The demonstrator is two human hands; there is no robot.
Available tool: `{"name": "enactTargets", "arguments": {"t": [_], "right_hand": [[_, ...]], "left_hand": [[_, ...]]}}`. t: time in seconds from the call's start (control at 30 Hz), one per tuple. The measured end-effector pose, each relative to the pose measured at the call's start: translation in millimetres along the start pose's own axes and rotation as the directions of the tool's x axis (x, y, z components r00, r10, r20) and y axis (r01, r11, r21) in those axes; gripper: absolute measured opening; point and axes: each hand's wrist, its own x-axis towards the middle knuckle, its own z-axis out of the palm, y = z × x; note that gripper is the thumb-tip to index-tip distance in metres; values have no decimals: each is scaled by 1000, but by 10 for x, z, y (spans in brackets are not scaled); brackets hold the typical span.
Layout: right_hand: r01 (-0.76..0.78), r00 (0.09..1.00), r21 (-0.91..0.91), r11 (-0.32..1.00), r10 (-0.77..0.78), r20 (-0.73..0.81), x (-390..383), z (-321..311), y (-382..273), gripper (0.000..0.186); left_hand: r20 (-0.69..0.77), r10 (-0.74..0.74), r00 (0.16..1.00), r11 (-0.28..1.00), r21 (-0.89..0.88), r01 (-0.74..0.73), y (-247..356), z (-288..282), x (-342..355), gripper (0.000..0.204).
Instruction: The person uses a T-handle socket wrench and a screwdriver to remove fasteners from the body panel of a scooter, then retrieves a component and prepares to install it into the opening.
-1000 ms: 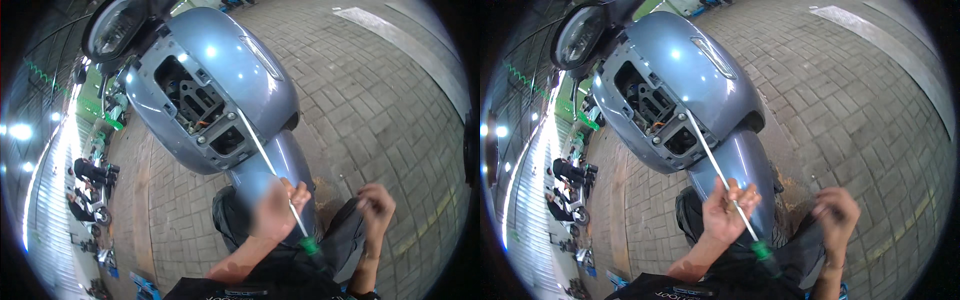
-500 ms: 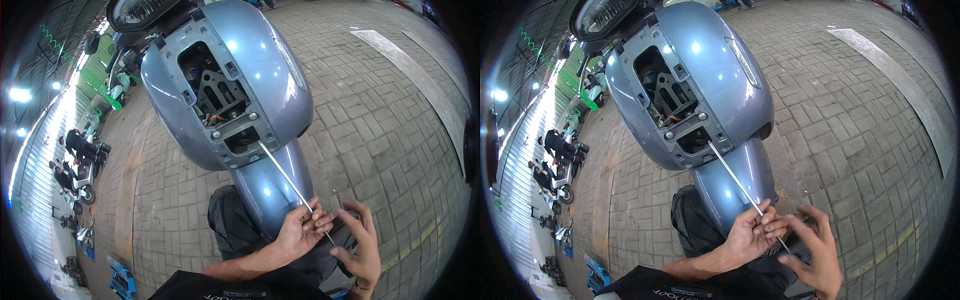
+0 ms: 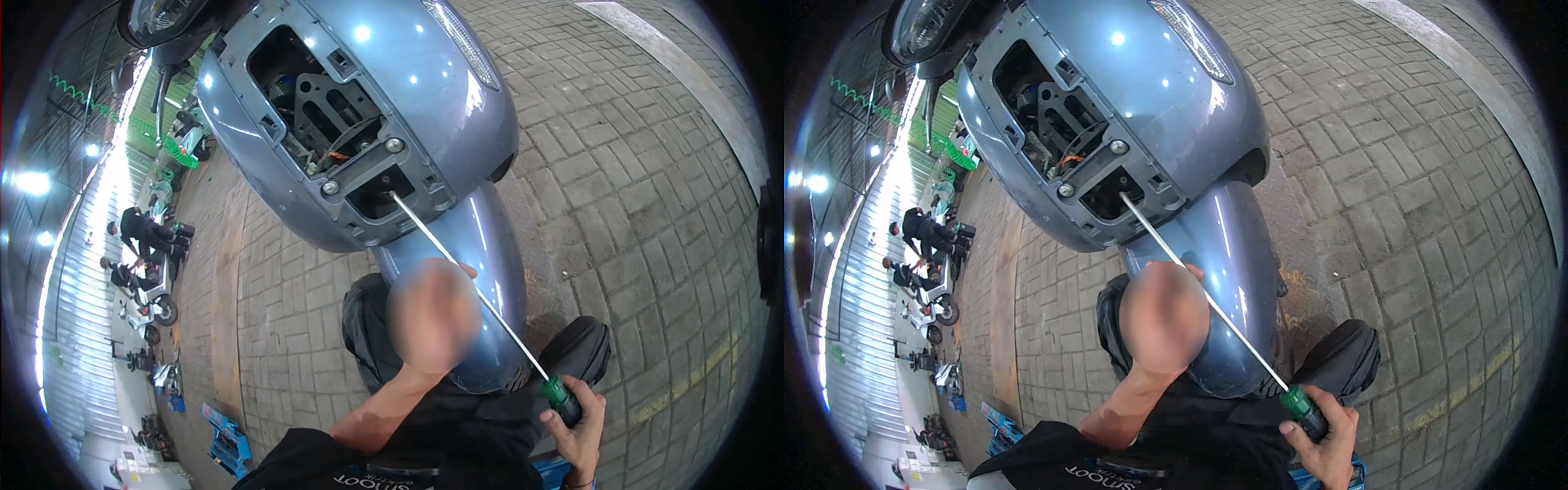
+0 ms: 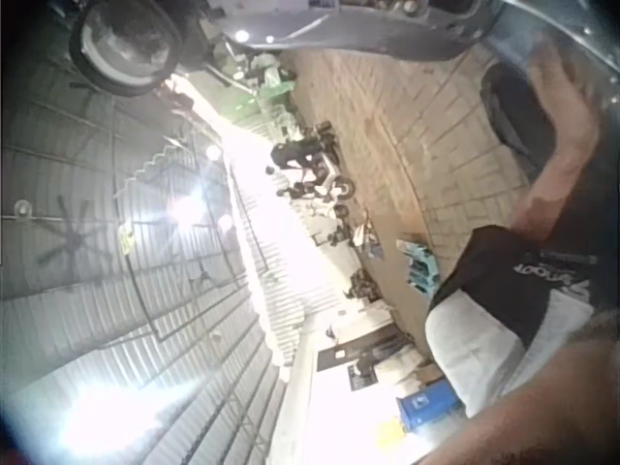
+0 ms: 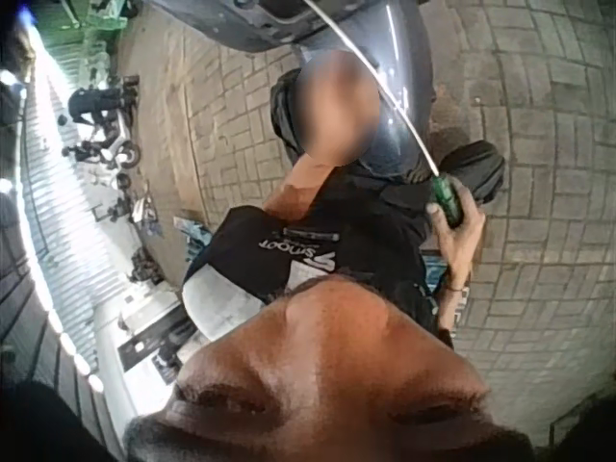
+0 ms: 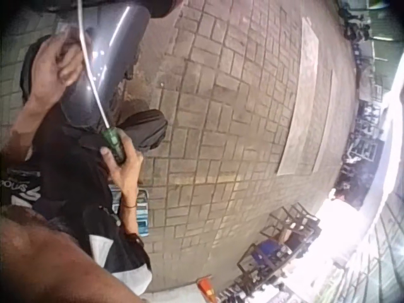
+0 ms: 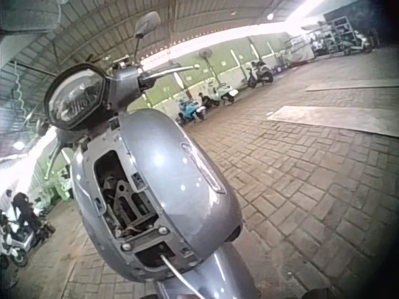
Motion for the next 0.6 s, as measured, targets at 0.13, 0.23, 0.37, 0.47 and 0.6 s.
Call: {"name": "enactTargets", "arguments": {"t": [0.13, 0.23, 0.37, 0.47, 0.6], "right_hand": [[345, 939, 39, 938, -345, 10, 425, 192, -202, 46], [400, 914, 150, 904, -405, 2, 696, 530, -325, 43], [428, 900, 211, 879, -435, -12, 911, 748, -700, 42], [433, 898, 227, 872, -439, -28, 975, 833, -928, 42], [439, 893, 257, 861, -448, -26, 1061, 965, -1101, 45]], "left_hand": [[51, -154, 987, 966, 219, 140, 178, -67, -4, 40], [40, -91, 995, 965, 252, 78, 266, -64, 78, 33], [15, -24, 1000, 958, 287, 19, 418, -102, 255, 31], [26, 13, 1000, 950, 312, -21, 490, -153, 361, 31], [0, 60, 998, 948, 313, -57, 575, -104, 455, 31]]}}
